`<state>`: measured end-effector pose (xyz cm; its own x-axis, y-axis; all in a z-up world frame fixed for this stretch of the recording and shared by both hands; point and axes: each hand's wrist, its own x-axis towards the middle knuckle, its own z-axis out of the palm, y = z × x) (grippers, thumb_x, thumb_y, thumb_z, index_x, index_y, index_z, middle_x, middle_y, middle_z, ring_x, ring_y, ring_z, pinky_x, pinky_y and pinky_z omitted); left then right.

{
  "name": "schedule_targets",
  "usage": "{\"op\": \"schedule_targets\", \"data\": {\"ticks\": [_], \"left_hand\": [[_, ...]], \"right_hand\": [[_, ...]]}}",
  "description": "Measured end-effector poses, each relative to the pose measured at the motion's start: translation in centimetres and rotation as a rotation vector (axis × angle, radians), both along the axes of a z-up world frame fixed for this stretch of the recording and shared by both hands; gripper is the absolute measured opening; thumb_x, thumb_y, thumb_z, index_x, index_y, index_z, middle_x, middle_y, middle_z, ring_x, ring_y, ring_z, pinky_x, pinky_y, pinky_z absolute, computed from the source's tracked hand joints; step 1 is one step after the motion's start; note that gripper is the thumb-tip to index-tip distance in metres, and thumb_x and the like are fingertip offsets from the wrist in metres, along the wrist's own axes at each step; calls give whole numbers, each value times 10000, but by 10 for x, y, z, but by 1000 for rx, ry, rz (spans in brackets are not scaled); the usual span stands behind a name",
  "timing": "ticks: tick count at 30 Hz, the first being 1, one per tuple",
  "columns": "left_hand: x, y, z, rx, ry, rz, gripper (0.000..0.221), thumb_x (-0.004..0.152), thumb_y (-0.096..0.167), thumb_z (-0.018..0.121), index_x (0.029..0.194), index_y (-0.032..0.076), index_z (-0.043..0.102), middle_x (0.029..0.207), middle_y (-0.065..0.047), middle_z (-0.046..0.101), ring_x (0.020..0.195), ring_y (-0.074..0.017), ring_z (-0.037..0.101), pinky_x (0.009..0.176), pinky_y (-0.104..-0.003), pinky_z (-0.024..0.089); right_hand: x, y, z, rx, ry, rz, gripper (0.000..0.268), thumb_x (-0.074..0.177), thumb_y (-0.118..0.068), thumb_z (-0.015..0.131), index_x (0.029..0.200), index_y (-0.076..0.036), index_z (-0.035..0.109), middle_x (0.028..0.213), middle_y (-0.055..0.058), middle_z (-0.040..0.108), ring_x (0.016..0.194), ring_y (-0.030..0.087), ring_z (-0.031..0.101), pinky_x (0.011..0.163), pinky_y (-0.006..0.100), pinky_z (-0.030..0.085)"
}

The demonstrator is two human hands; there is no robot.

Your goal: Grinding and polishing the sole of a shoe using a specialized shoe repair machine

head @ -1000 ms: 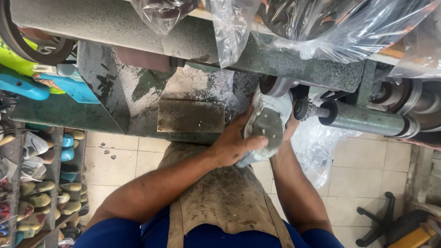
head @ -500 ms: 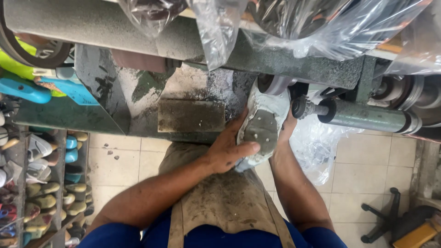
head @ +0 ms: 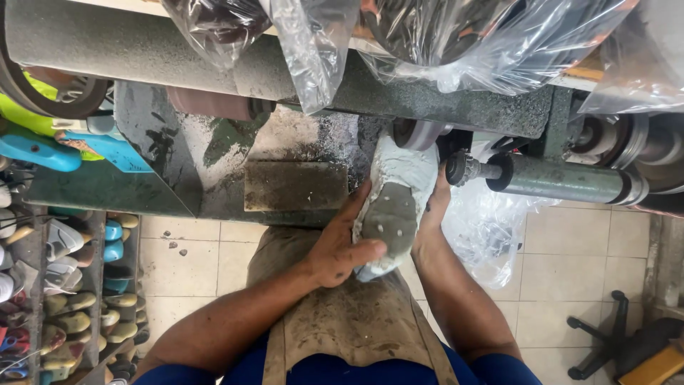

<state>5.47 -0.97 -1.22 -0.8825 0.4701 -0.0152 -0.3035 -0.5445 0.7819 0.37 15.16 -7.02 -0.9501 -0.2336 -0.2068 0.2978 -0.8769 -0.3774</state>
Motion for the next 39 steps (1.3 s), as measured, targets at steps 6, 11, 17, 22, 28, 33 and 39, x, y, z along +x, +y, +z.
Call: {"op": "schedule_targets", "data": {"ticks": [6, 11, 17, 22, 28, 33, 39], "left_hand": [[-23, 10, 13, -436, 57, 58, 1086, 820, 596, 661, 1600, -38, 250, 1514, -410, 382, 1420, -544, 372, 1163, -569, 290], [-15, -2, -29, -263, -40, 26, 1046, 813, 492, 736, 1610, 9, 262, 1433, -258, 516, 1330, -385, 490, 1110, -488, 394], [-11, 0, -28, -152, 61, 27, 859, 885, 498, 727, 1540, 78, 364, 1399, -264, 494, 1228, -455, 489, 993, -525, 430], [-18, -4, -22, -37, 29, 0, 778, 883, 478, 744, 1469, 53, 458, 1277, -198, 631, 1094, -352, 646, 895, -437, 550], [1, -9, -25, -241, 164, 86, 848, 925, 527, 694, 1553, 50, 380, 1470, -251, 495, 1335, -412, 443, 1117, -494, 344], [3, -4, -49, -318, 289, 158, 890, 935, 498, 682, 1584, 0, 333, 1520, -292, 470, 1421, -389, 394, 1211, -519, 270], [-32, 1, -70, -313, 256, 166, 936, 900, 442, 711, 1585, -43, 295, 1478, -331, 486, 1377, -362, 462, 1167, -525, 328]], "right_hand": [[-27, -11, 10, -21, 41, 47, 791, 889, -681, 560, 1265, 11, 627, 1123, 235, 688, 1028, 378, 677, 950, 493, 520], [-17, -6, 10, -38, 38, 87, 800, 888, -691, 557, 1257, 16, 627, 1100, 234, 695, 1006, 378, 682, 929, 487, 537], [-10, -2, 12, -60, 39, 107, 813, 886, -703, 553, 1245, 23, 627, 1068, 233, 704, 978, 377, 689, 901, 478, 561], [-21, 9, -57, -125, -33, -185, 741, 990, -620, 493, 1464, -52, 544, 1506, 250, 507, 1339, 394, 559, 1164, 566, 396], [0, -19, 18, 96, -172, -166, 777, 921, -686, 523, 1403, -83, 613, 1436, 179, 601, 1333, 374, 572, 1184, 538, 382], [-8, -13, 3, 99, -253, -131, 760, 928, -703, 504, 1353, -92, 658, 1438, 145, 609, 1354, 345, 560, 1223, 501, 327], [-29, -10, -25, 254, -193, -227, 774, 924, -695, 527, 1332, -48, 647, 1334, 207, 659, 1255, 346, 631, 1160, 504, 415]]}}
